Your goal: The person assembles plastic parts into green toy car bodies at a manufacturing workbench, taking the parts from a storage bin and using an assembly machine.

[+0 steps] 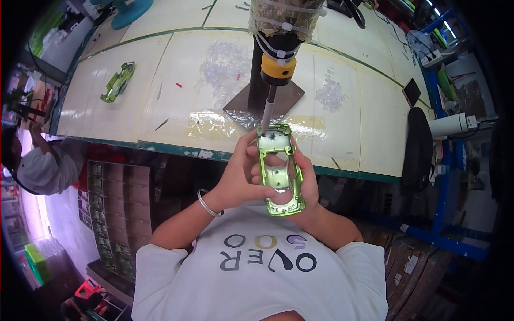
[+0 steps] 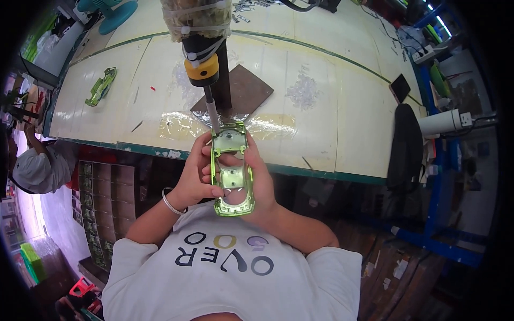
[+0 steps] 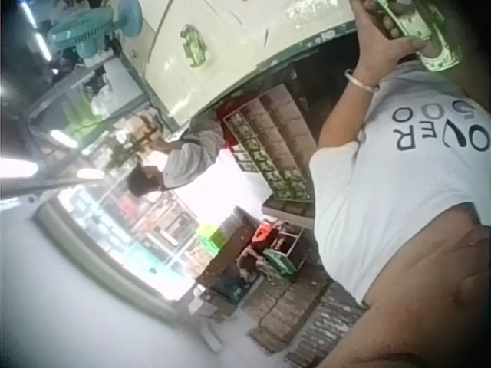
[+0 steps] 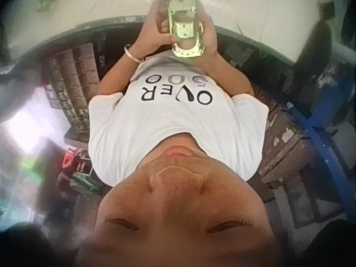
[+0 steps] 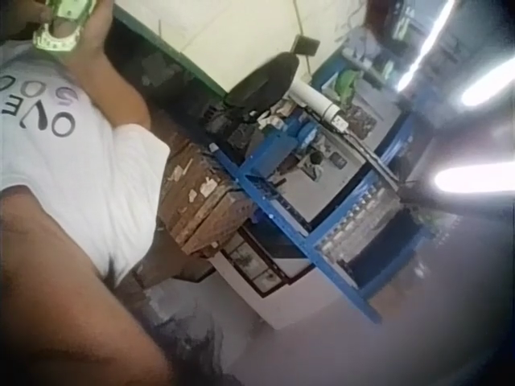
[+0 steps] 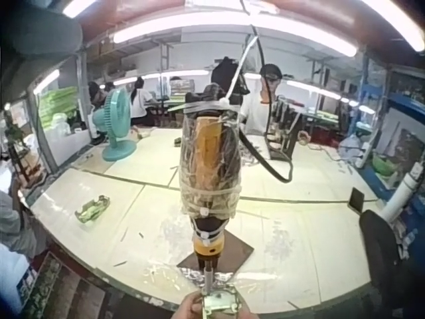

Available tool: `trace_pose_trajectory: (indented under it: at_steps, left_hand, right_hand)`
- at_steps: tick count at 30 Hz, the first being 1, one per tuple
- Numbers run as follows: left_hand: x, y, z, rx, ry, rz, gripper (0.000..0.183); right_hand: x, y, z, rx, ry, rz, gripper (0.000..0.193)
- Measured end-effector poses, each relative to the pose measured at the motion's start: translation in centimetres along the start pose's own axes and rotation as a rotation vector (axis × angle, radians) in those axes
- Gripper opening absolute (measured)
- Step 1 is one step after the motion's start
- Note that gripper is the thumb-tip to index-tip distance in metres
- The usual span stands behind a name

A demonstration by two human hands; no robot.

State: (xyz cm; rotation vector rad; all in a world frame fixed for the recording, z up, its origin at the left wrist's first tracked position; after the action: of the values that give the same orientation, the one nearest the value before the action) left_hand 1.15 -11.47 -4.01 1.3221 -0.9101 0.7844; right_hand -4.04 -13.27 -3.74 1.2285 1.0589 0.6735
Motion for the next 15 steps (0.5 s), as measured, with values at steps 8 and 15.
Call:
trace_pose_trajectory:
  at_steps: [8,15]
  left_hand:
    - [0.8,0.5,-0.1,-0.002,-0.040,-0.030,0.102]
    - [1.2,0.7,0.0,0.015,-0.046,-0.022,0.096]
  right_hand:
    - [0.2,0.7,-0.4,0.051,0.075,-0.074,0.054]
    - [-0.1,1.5,-0.4,0.042,0.070,-0.119,0.055]
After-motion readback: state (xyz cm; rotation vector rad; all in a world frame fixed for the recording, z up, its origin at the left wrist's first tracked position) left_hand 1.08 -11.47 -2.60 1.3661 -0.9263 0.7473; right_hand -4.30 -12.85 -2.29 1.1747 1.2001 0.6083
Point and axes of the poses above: each hand's wrist, its own z-axis towards the middle knuckle, its own y-axis out of the palm, x = y × z, the point moved 9 cm from there along z, towards the middle knuckle, and after that the axes turned 15 degrees about -x, right-handed, at the moved point
